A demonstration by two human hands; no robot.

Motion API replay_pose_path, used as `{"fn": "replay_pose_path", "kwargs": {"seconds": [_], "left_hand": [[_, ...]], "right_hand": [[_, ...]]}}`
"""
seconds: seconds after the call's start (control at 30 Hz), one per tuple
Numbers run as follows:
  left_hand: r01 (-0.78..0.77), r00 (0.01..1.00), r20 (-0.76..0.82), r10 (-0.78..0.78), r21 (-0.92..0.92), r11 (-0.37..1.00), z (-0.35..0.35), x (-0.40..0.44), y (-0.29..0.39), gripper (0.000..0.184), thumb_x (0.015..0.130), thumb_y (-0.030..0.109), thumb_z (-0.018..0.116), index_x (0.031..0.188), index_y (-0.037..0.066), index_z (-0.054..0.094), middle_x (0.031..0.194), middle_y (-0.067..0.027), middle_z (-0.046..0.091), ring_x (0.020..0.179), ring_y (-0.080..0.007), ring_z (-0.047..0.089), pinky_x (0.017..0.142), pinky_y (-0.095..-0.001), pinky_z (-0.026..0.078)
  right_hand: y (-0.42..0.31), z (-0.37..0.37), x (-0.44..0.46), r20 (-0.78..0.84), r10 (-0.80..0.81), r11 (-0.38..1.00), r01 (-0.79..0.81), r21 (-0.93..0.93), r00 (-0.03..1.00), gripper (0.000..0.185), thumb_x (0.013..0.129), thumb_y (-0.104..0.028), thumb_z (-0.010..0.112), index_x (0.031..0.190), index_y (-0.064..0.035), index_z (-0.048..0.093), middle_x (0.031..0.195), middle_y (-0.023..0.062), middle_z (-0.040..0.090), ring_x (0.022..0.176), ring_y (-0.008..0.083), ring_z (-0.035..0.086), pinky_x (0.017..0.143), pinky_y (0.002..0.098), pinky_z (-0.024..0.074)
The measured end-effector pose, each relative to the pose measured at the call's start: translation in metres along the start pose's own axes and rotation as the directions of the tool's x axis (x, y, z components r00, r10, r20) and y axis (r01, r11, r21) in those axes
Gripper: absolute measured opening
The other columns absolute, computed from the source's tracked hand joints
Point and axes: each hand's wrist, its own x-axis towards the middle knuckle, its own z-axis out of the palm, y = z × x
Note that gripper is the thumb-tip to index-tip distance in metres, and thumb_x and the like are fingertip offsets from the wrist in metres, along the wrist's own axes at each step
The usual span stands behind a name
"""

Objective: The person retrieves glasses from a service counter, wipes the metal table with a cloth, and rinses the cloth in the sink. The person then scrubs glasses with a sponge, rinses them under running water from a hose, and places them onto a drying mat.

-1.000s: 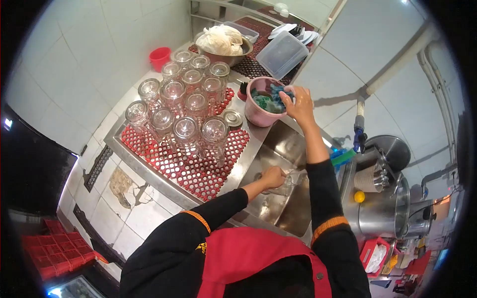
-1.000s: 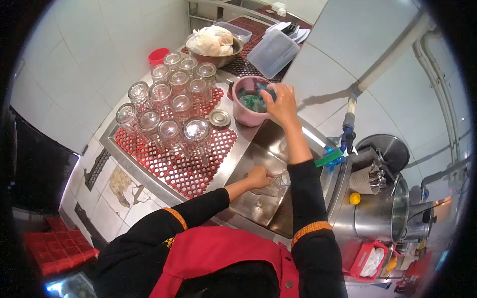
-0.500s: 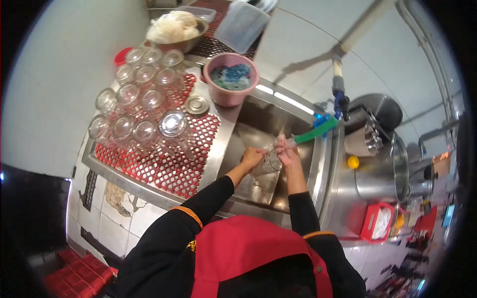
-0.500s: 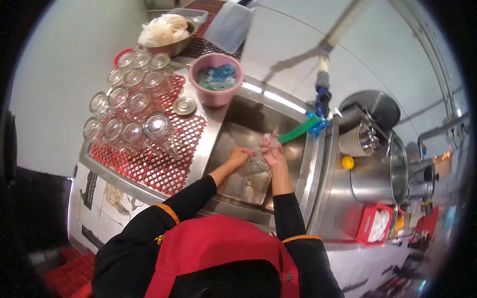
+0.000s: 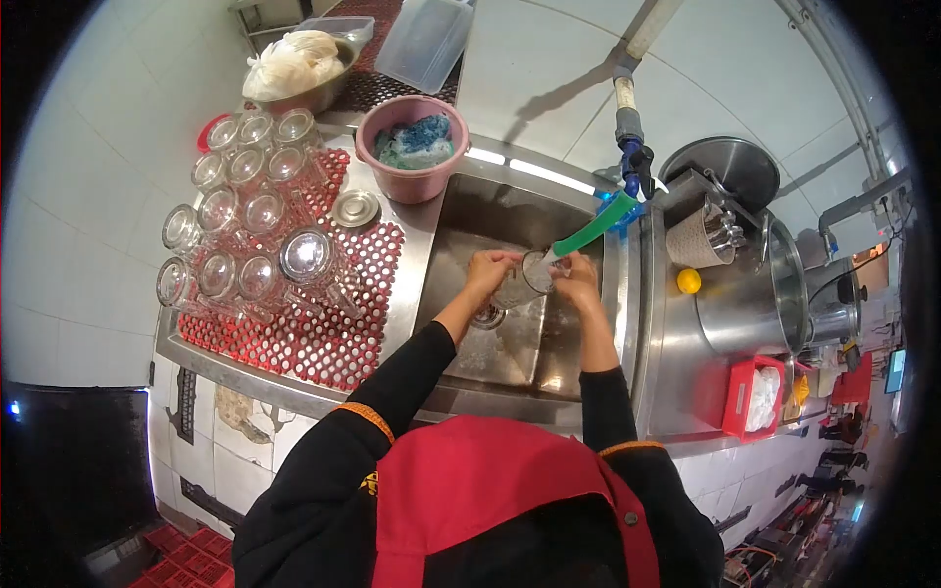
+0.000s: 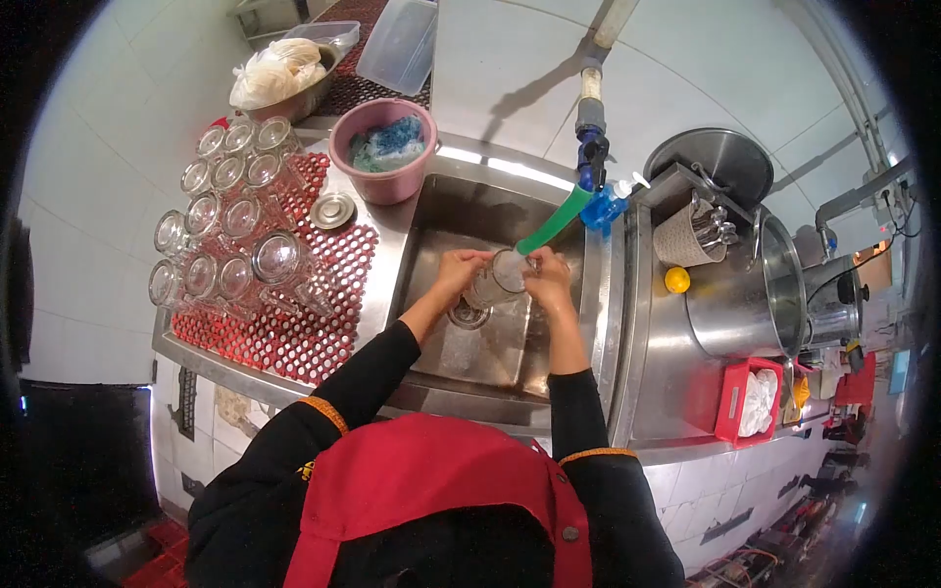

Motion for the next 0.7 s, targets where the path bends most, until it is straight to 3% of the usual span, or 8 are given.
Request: {"fn": "replay_pose_path", "kwargs": {"seconds": [0.07,0.13,0.3,0.5,0.57,0.6,0.63,0.7], "left_hand": [[0.034,0.999,-0.005,-0.034,-0.003,0.999,0.000,0.002,-0.003,0.018,0.071,0.011,0.054,0.083,0.009,0.068,0.063,0.0000,0.061,0.051,-0.0064,0.049,0.046,-0.0216,0.038],[0.032,0.999,-0.011,-0.032,0.022,0.999,0.001,0.002,-0.004,0.018,0.072,0.011,0.055,0.083,0.008,0.068,0.065,0.0000,0.061,0.052,-0.0069,0.050,0.048,-0.0219,0.039],[0.015,1.000,-0.017,-0.014,0.014,1.000,0.004,0.004,-0.003,0.016,0.072,0.012,0.055,0.082,0.007,0.068,0.069,-0.0024,0.064,0.058,-0.0081,0.054,0.053,-0.0244,0.042],[-0.081,0.996,-0.009,0.090,0.353,0.932,0.012,-0.008,0.041,0.015,0.071,0.018,0.058,0.079,0.010,0.069,0.073,-0.0090,0.064,0.062,-0.0181,0.061,0.058,-0.0296,0.046],[-0.277,0.941,0.038,0.337,0.658,0.700,0.023,-0.005,0.040,0.018,0.068,0.025,0.062,0.075,0.009,0.068,0.071,-0.0123,0.063,0.064,-0.0259,0.062,0.060,-0.0337,0.048],[-0.275,0.941,0.034,0.337,0.659,0.700,0.028,-0.007,0.044,0.018,0.068,0.025,0.062,0.075,0.009,0.068,0.071,-0.0123,0.063,0.064,-0.0259,0.062,0.060,-0.0337,0.048],[-0.292,0.933,0.109,0.342,0.783,0.549,0.034,-0.013,0.053,0.020,0.065,0.027,0.063,0.070,0.009,0.067,0.068,-0.0129,0.062,0.064,-0.0291,0.060,0.059,-0.0361,0.047],[-0.407,0.892,0.305,0.334,0.864,0.296,0.043,-0.025,0.064,0.024,0.061,0.031,0.066,0.061,0.007,0.063,0.065,-0.0124,0.060,0.066,-0.0293,0.060,0.061,-0.0398,0.046]], "right_hand": [[0.018,0.008,0.001,0.148,0.118,0.992,-0.123,0.027,0.982,0.028,0.068,-0.015,0.064,0.094,-0.0061,0.056,0.072,0.0067,0.059,0.057,0.0207,0.057,0.055,0.0313,0.0460],[0.012,0.002,0.001,0.446,0.457,0.713,-0.616,0.335,0.770,0.020,0.072,-0.010,0.061,0.091,-0.0067,0.056,0.070,0.0030,0.057,0.056,0.0145,0.055,0.050,0.0260,0.0456],[0.005,-0.005,-0.002,0.488,0.473,0.581,-0.676,0.453,0.734,0.013,0.076,-0.003,0.057,0.088,-0.0027,0.056,0.071,0.0036,0.057,0.057,0.0118,0.055,0.050,0.0227,0.0467],[0.026,0.006,-0.008,0.593,0.408,0.353,-0.719,0.599,0.695,0.014,0.078,-0.003,0.055,0.091,0.0010,0.055,0.073,0.0074,0.059,0.061,0.0160,0.058,0.052,0.0261,0.0495],[0.048,0.023,-0.012,0.636,0.388,0.273,-0.742,0.612,0.667,0.016,0.079,-0.005,0.054,0.094,0.0011,0.054,0.077,0.0085,0.059,0.064,0.0174,0.059,0.055,0.0276,0.0504],[0.065,0.038,-0.016,0.716,0.291,0.109,-0.765,0.634,0.635,0.019,0.080,-0.009,0.053,0.096,0.0013,0.054,0.081,0.0098,0.060,0.070,0.0187,0.059,0.058,0.0289,0.0510],[0.076,0.050,-0.020,0.775,0.179,-0.058,-0.780,0.623,0.606,0.022,0.082,-0.014,0.052,0.098,0.0014,0.053,0.086,0.0110,0.060,0.075,0.0201,0.060,0.061,0.0303,0.0515],[0.073,0.069,-0.036,0.761,0.173,-0.058,-0.764,0.642,0.626,0.025,0.082,-0.017,0.051,0.099,0.0012,0.053,0.090,0.0113,0.060,0.078,0.0208,0.059,0.064,0.0312,0.0513]]}}
